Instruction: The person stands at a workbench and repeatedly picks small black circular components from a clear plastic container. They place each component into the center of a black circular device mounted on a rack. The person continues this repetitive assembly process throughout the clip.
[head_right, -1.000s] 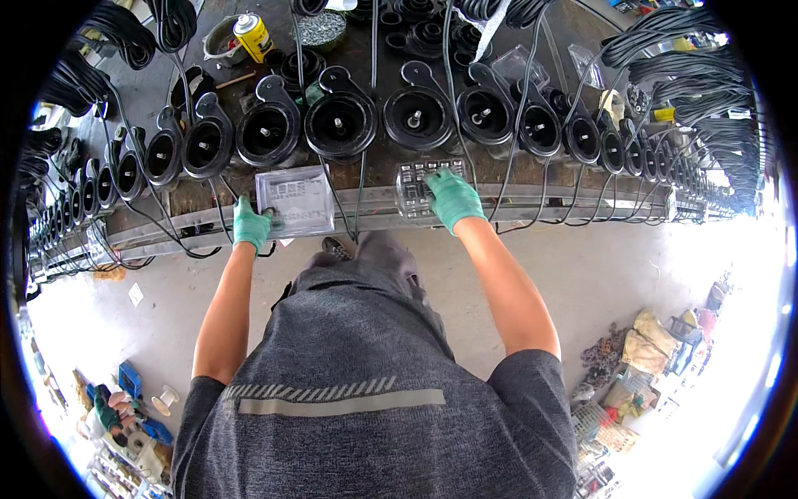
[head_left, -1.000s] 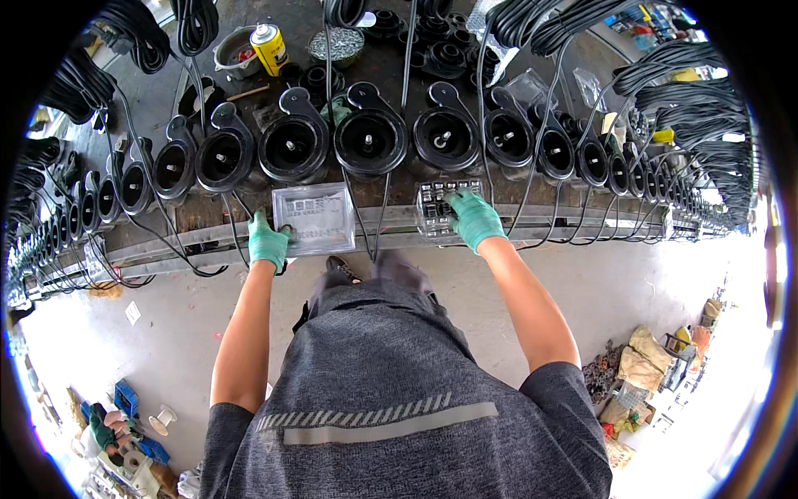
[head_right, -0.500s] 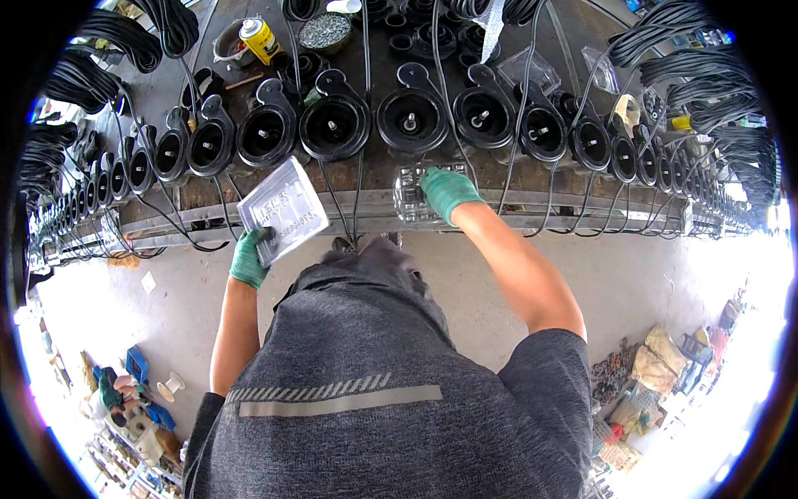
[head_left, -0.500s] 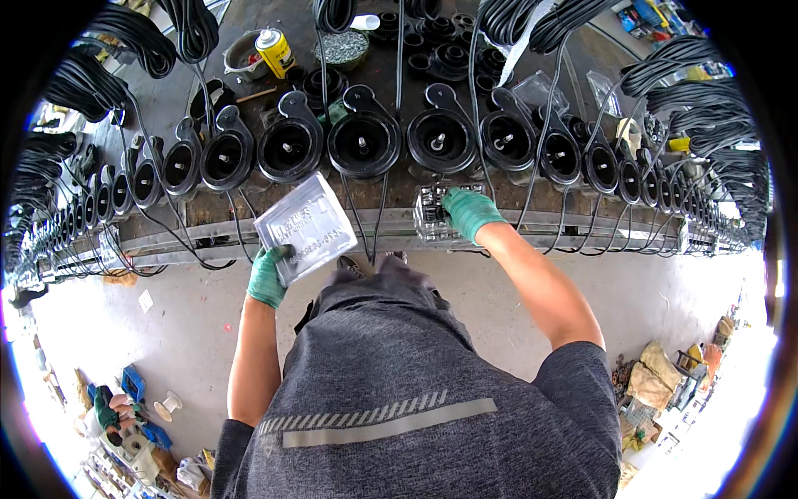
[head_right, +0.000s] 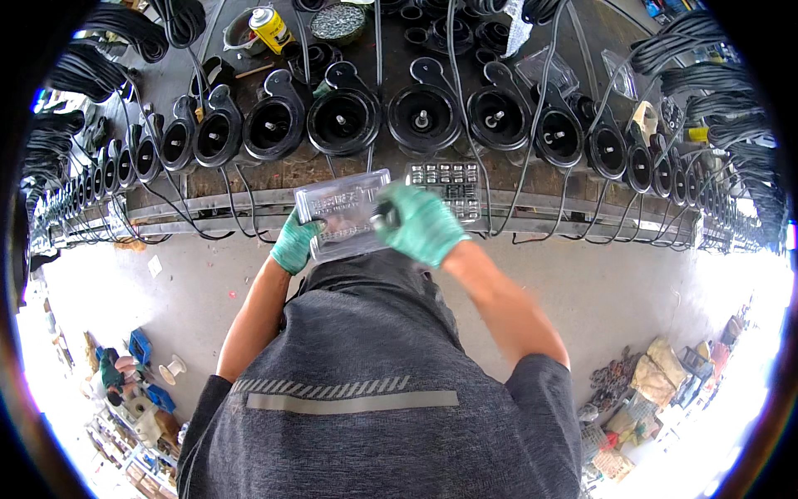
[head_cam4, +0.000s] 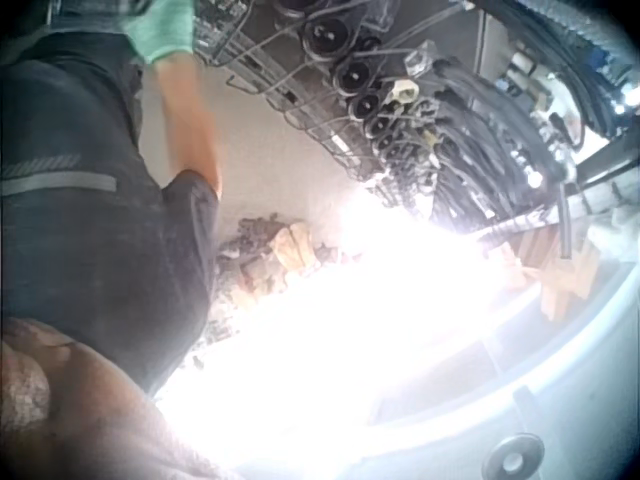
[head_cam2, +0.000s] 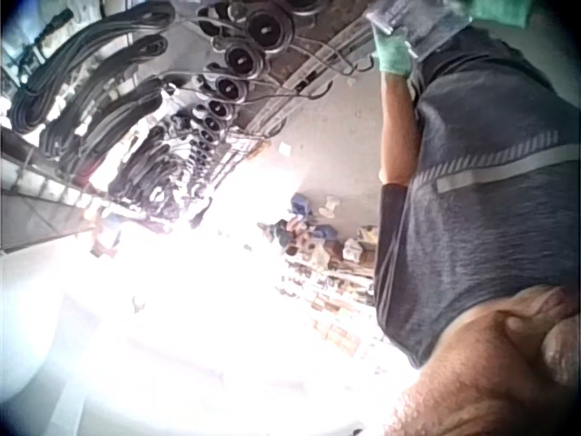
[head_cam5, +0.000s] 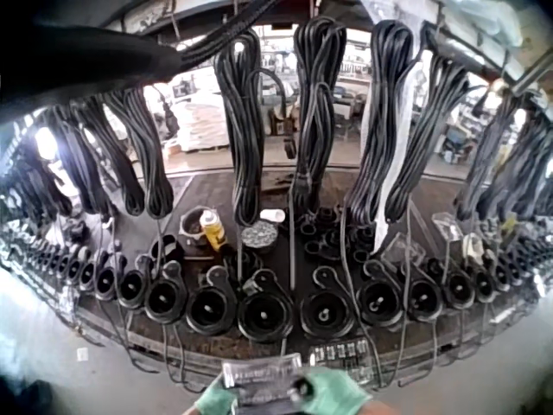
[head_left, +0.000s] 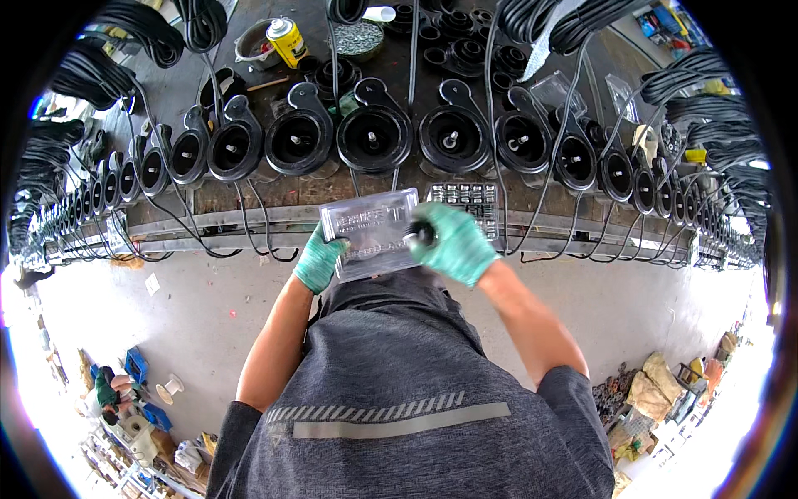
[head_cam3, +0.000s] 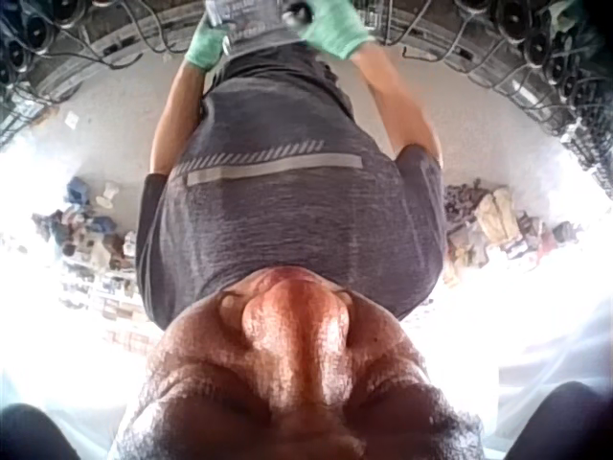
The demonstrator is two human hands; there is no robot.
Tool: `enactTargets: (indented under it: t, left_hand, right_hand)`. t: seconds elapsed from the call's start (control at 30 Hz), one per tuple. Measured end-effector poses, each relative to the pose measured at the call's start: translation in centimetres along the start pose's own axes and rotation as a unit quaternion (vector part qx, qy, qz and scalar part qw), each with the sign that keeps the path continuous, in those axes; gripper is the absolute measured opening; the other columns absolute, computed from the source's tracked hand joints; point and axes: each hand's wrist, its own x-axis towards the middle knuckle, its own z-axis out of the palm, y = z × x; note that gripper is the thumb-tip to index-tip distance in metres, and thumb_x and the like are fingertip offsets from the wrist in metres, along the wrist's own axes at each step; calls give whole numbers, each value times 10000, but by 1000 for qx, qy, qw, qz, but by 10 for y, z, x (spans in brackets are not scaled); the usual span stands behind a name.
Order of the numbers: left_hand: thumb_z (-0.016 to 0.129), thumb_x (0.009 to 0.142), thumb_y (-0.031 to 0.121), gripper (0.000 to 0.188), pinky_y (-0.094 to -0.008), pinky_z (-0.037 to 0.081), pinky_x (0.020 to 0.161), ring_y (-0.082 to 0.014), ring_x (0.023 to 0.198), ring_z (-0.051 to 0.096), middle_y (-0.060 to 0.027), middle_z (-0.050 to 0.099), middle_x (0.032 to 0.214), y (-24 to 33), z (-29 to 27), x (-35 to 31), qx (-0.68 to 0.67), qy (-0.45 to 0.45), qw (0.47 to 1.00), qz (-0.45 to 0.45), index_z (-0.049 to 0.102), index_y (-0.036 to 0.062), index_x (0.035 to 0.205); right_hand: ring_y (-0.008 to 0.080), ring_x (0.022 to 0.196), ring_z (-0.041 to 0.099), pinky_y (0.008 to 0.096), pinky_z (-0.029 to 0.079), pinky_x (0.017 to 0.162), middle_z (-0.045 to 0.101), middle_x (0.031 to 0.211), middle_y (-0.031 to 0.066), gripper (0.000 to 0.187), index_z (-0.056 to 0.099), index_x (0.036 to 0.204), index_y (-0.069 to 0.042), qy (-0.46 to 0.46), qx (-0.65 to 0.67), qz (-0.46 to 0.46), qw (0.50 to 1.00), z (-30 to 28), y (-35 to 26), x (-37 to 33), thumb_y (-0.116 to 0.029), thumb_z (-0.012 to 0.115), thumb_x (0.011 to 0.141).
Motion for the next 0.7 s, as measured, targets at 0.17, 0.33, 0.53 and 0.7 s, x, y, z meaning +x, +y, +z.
enactTargets:
  t: [0.17, 0.33, 0.53, 0.7]
  left_hand:
    - [624, 877, -129, 590, -371, 570, 1017, -230, 1167, 682, -86, 689, 1320, -8, -3, 2, -44, 18, 999, -12, 563, 35, 1441]
    - [592, 897, -131, 551, -397, 597, 1003, -257, 1143, 702, -110, 705, 1288, -12, -28, -20, -100, 81, 991, -37, 585, 46, 1418]
    - [598, 881, -123, 531, -418, 610, 996, -277, 1126, 716, -123, 713, 1281, -11, -34, -29, -100, 97, 990, -30, 603, 39, 1387]
    - [594, 876, -113, 509, -417, 616, 982, -279, 1106, 724, -137, 721, 1256, -12, -30, -31, -101, 101, 990, -21, 607, 14, 1370]
  right_hand:
    - [302, 898, 744, 399, 624, 830, 742, 1042, 150, 325, 691, 1184, -64, 47, -54, -81, 994, 41, 3, -10, -258, 770, 936]
    - [340, 956, 722, 432, 610, 896, 724, 1079, 165, 239, 710, 1137, -43, 106, -141, 49, 983, 0, 57, -10, -165, 723, 932]
    - [375, 1165, 662, 479, 562, 997, 644, 1260, 184, 302, 702, 1177, -65, -23, -324, 59, 944, -7, 102, 20, -190, 738, 905]
    - [357, 1121, 697, 472, 588, 937, 665, 1231, 171, 250, 722, 1141, -66, -79, -389, 38, 917, -4, 113, 36, -95, 676, 897]
